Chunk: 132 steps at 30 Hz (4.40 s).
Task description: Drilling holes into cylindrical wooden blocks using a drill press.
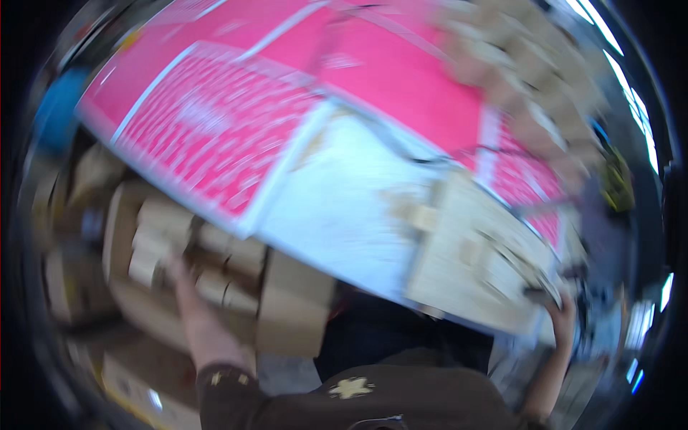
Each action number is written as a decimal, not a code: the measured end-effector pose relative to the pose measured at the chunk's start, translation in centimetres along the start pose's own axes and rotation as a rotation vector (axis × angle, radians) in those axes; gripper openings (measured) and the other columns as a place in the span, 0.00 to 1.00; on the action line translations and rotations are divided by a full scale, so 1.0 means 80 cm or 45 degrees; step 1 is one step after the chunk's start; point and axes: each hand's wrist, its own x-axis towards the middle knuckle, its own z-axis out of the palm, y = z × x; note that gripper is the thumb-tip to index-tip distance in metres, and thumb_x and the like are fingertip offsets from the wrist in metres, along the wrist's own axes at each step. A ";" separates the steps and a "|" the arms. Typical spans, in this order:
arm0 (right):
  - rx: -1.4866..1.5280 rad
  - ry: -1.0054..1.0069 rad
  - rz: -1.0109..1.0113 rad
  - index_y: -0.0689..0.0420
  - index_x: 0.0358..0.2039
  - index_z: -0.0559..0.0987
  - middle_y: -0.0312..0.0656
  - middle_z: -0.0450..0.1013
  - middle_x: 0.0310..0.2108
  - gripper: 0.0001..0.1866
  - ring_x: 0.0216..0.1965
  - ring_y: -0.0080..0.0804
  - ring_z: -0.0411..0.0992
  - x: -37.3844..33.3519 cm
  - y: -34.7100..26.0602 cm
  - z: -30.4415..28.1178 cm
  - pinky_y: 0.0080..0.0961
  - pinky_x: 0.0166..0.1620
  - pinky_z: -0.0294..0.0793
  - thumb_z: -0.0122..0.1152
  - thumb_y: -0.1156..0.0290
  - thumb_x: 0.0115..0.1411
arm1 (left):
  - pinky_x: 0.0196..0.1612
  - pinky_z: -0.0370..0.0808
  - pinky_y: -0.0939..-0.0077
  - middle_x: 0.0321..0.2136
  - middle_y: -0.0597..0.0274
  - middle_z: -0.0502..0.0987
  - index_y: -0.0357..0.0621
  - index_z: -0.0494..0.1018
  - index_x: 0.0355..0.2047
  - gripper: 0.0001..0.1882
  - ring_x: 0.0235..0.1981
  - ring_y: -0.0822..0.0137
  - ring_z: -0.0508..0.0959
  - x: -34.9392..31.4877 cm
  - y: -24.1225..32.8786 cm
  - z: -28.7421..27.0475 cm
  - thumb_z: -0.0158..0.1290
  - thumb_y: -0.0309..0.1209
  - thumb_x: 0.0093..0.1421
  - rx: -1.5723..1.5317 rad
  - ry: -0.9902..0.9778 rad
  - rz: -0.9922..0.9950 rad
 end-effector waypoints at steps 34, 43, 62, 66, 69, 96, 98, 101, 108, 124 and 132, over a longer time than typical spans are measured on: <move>-0.039 0.697 0.318 0.46 0.55 0.62 0.46 0.51 0.58 0.39 0.61 0.52 0.47 0.547 0.183 -0.121 0.54 0.51 0.63 0.68 0.59 0.42 | 0.47 0.66 0.59 0.47 0.55 0.66 0.41 0.63 0.52 0.26 0.47 0.54 0.68 -0.709 0.075 0.000 0.53 0.39 0.57 0.270 -0.060 0.486; 0.371 1.000 -0.064 0.51 0.52 0.65 0.57 0.53 0.53 0.34 0.51 0.57 0.59 0.514 0.228 -0.086 0.44 0.54 0.61 0.64 0.67 0.40 | 0.33 0.66 0.88 0.36 0.68 0.70 0.43 0.66 0.46 0.18 0.29 0.80 0.70 -0.735 0.137 0.092 0.48 0.40 0.60 0.252 -0.170 1.210; 1.628 -0.386 -0.632 0.52 0.57 0.55 0.38 0.48 0.56 0.44 0.59 0.37 0.54 -0.101 -0.011 -0.024 0.33 0.55 0.62 0.65 0.82 0.40 | 0.27 0.71 0.80 0.32 0.59 0.72 0.34 0.64 0.49 0.40 0.26 0.70 0.73 -0.917 0.028 0.201 0.69 0.38 0.37 0.423 -1.869 1.992; 1.598 -0.489 -0.559 0.52 0.59 0.50 0.38 0.49 0.55 0.43 0.59 0.39 0.54 -0.111 -0.048 0.008 0.32 0.51 0.67 0.63 0.80 0.46 | 0.33 0.73 0.80 0.33 0.58 0.74 0.34 0.58 0.55 0.39 0.32 0.73 0.75 -0.882 0.013 0.165 0.64 0.25 0.42 0.330 -1.779 1.420; 1.679 -0.765 -0.543 0.57 0.58 0.56 0.42 0.50 0.57 0.38 0.57 0.42 0.56 -0.103 -0.045 0.020 0.35 0.53 0.65 0.65 0.72 0.49 | 0.38 0.73 0.79 0.35 0.58 0.76 0.36 0.56 0.57 0.40 0.35 0.71 0.76 -0.858 0.023 0.152 0.62 0.22 0.43 0.152 -1.749 0.838; 0.298 0.247 -0.769 0.58 0.36 0.73 0.44 0.70 0.34 0.17 0.39 0.43 0.67 -0.017 0.025 0.035 0.30 0.41 0.66 0.62 0.82 0.44 | 0.23 0.59 0.87 0.19 0.72 0.63 0.27 0.61 0.52 0.38 0.22 0.82 0.62 -0.812 -0.047 0.268 0.61 0.42 0.49 0.354 -1.577 0.720; 0.290 0.280 -0.759 0.58 0.36 0.73 0.44 0.71 0.34 0.17 0.38 0.43 0.67 -0.010 0.036 0.033 0.31 0.41 0.67 0.62 0.82 0.43 | 0.27 0.62 0.85 0.26 0.67 0.66 0.30 0.63 0.51 0.36 0.26 0.77 0.65 -0.811 -0.051 0.263 0.62 0.40 0.47 0.366 -1.677 0.894; 0.252 0.364 -0.681 0.59 0.36 0.73 0.44 0.71 0.33 0.17 0.37 0.43 0.68 0.006 0.051 0.032 0.31 0.40 0.68 0.63 0.82 0.42 | 0.33 0.64 0.79 0.32 0.63 0.68 0.33 0.65 0.49 0.35 0.31 0.70 0.69 -0.802 -0.053 0.269 0.64 0.37 0.43 0.474 -1.680 1.409; 0.273 0.473 -0.652 0.58 0.36 0.74 0.44 0.72 0.31 0.18 0.34 0.41 0.70 0.037 0.031 0.047 0.28 0.37 0.70 0.65 0.81 0.42 | 0.49 0.54 0.67 0.37 0.63 0.71 0.42 0.70 0.46 0.36 0.41 0.65 0.69 -0.779 -0.048 0.298 0.67 0.35 0.33 0.753 -1.528 1.690; 0.876 0.862 -0.740 0.61 0.49 0.69 0.43 0.71 0.36 0.17 0.38 0.28 0.71 0.102 -0.073 -0.148 0.23 0.39 0.71 0.46 0.66 0.63 | 0.48 0.55 0.68 0.31 0.66 0.73 0.46 0.74 0.38 0.25 0.39 0.64 0.69 -0.770 -0.046 0.316 0.65 0.32 0.36 0.898 -1.412 1.962; 0.282 0.983 -0.914 0.66 0.30 0.76 0.40 0.71 0.23 0.13 0.21 0.20 0.64 0.010 -0.079 -0.119 0.17 0.25 0.60 0.46 0.70 0.61 | 0.48 0.55 0.69 0.29 0.67 0.72 0.47 0.75 0.35 0.21 0.37 0.64 0.69 -0.772 -0.044 0.314 0.64 0.32 0.37 0.939 -1.441 1.920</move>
